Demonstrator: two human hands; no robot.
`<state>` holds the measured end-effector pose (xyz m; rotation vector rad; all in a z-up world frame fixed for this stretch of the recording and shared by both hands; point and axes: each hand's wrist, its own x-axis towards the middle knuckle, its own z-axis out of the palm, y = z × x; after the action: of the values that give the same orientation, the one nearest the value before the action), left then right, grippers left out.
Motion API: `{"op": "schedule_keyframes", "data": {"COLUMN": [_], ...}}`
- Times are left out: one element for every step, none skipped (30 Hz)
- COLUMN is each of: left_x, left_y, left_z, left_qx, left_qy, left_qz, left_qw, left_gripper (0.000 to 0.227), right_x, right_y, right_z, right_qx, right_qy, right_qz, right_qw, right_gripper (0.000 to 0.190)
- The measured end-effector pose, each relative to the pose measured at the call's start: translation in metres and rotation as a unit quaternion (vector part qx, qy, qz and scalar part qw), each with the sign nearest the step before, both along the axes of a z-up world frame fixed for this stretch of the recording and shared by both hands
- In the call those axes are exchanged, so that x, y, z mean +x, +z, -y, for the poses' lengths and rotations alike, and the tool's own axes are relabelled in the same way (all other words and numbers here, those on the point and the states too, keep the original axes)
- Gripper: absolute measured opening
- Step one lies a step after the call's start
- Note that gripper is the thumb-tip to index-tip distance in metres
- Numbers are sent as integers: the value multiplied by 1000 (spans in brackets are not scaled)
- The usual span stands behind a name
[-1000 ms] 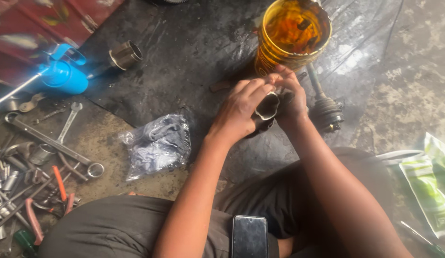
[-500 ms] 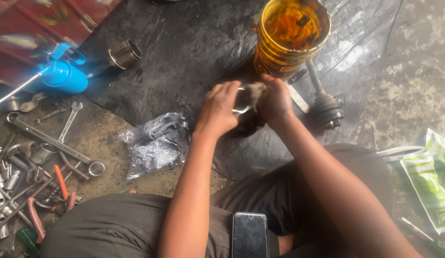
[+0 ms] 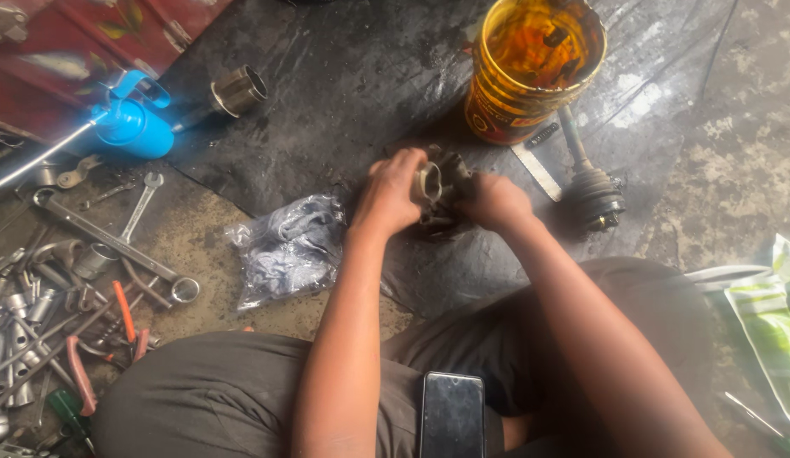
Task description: The person applies grease to a CV joint component by hand and with a cloth, then rubs the grease into the internal surfaces.
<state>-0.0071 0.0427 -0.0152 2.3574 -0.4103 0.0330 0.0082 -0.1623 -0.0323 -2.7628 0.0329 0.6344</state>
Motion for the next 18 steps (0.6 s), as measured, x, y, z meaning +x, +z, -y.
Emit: {"op": "schedule_keyframes", "data": {"left_x": [2,3,4,3,0,0,0,0,0,0,-1,-1,-2,-2,-2,0,0,-1], "left_y": [0,0,0,0,-2,-3,-4,-4,-3,-1,3,7,12,17,23,29,33,38], "left_z": [-1,-2,-4,-6,-7,-6,-3,0,4,7,7,6,3,2,-1,-3,-1,-2], "left_qx": [-16,-33,-42,-51,-61,-37,-13,11,-3,-17,-29,-13,3,19,39,59,73,62], "left_qy": [16,31,25,18,14,12,5,-3,1,5,11,9,7,5,-1,-8,-18,-23], "left_qz": [-10,-21,0,20,38,28,18,8,1,-6,-13,-7,-2,3,29,54,76,58], "left_qw": [1000,999,999,998,997,999,1000,1000,1000,1000,999,1000,1000,1000,999,997,994,996], "left_gripper": [69,73,69,65,61,58,54,51,48,46,44,47,49,52,50,47,44,43], "right_x": [1,4,6,8,8,6,2,-4,-6,-10,-14,-18,-21,-25,-26,-25,-28,-30], "right_y": [-7,-11,-12,-11,-9,-7,-5,-3,1,6,11,16,20,23,25,26,26,25], "right_z": [2,7,8,7,5,1,-6,-12,-16,-15,-15,-16,-16,-14,-16,-20,-20,-19], "right_qx": [80,160,240,249,257,264,313,361,406,400,395,391,371,351,332,308,277,244], "right_qy": [-23,-46,-66,-110,-151,-193,-145,-97,-43,-36,-28,-19,-2,15,32,99,163,227], "right_qz": [35,70,107,117,124,131,178,224,269,246,223,200,183,166,148,190,228,264], "right_qw": [996,984,963,955,946,936,921,900,872,882,891,898,910,921,931,927,919,905], "right_gripper": [44,43,42,39,37,38,34,30,26,24,22,20,22,28,36,39,42,46]}}
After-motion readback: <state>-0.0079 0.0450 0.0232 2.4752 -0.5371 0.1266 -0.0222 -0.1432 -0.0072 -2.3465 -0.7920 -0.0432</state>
